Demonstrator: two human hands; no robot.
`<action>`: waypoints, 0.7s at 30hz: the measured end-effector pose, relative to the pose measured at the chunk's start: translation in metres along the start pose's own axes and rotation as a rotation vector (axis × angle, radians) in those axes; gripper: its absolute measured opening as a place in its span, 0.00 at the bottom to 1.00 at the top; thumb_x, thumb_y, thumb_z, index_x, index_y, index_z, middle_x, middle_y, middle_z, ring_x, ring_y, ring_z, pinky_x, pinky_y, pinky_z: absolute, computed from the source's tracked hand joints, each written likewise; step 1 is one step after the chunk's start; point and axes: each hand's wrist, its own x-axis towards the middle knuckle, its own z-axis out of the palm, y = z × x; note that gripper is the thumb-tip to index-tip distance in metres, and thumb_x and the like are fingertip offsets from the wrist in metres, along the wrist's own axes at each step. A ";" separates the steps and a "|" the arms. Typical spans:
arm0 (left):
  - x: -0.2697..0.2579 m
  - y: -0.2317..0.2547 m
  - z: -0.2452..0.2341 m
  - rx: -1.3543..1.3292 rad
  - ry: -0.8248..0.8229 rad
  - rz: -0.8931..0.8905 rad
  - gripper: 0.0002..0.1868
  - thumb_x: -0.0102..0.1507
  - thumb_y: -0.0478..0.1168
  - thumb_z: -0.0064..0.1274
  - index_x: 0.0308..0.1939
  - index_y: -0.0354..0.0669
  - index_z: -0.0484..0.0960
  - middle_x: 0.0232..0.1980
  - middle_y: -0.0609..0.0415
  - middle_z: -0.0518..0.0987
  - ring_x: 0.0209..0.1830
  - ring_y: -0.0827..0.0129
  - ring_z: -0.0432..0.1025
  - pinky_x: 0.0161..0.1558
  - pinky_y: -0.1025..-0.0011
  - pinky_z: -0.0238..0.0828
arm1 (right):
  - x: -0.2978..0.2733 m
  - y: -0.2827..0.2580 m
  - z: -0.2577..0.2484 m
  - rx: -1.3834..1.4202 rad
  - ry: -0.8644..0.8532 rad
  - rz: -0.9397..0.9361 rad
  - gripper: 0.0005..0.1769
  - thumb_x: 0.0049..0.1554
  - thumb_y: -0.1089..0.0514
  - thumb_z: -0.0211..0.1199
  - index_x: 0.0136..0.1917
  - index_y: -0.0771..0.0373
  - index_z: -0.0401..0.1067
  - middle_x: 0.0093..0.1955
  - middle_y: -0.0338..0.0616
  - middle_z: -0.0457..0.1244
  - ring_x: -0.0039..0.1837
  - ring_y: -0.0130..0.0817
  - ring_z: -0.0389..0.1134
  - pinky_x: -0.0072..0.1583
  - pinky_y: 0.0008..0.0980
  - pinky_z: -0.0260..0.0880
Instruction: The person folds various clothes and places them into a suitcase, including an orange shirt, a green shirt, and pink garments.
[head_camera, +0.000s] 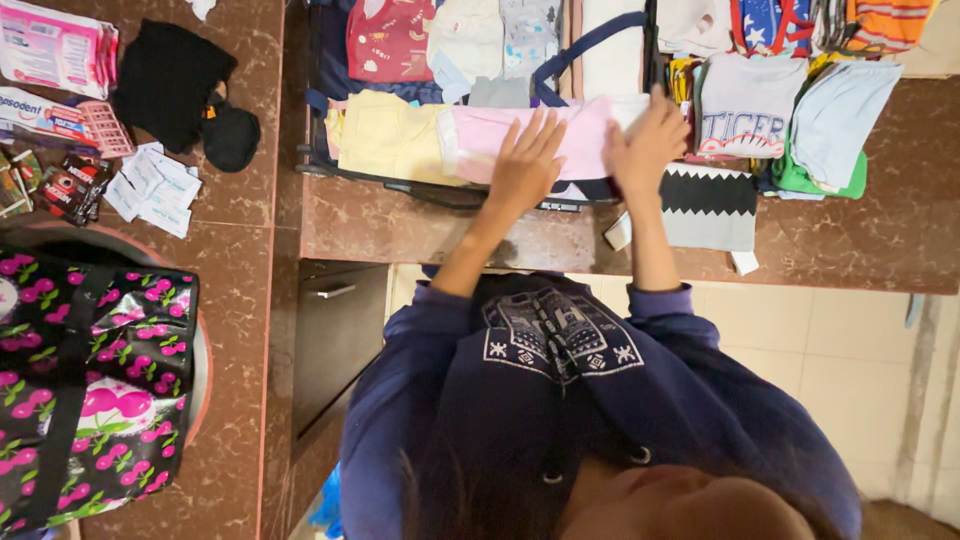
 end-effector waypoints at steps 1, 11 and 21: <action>-0.001 0.003 0.001 -0.002 -0.003 0.001 0.31 0.66 0.49 0.56 0.71 0.42 0.71 0.75 0.47 0.69 0.79 0.56 0.57 0.76 0.50 0.50 | 0.001 0.008 0.002 -0.020 -0.037 0.107 0.42 0.50 0.51 0.76 0.70 0.70 0.62 0.60 0.60 0.58 0.60 0.61 0.56 0.56 0.56 0.54; -0.007 0.023 -0.006 0.020 -0.022 -0.085 0.35 0.65 0.47 0.53 0.73 0.35 0.65 0.79 0.43 0.61 0.81 0.53 0.52 0.76 0.44 0.46 | -0.002 0.056 0.011 0.314 -0.228 0.250 0.18 0.62 0.55 0.71 0.53 0.63 0.63 0.43 0.47 0.61 0.45 0.44 0.63 0.49 0.39 0.63; -0.010 0.003 0.037 -0.666 0.089 -0.297 0.40 0.60 0.28 0.46 0.77 0.29 0.53 0.70 0.35 0.70 0.71 0.45 0.67 0.71 0.57 0.66 | 0.051 -0.010 0.020 1.108 -0.599 0.519 0.12 0.67 0.54 0.64 0.54 0.60 0.63 0.44 0.38 0.63 0.41 0.25 0.61 0.41 0.28 0.61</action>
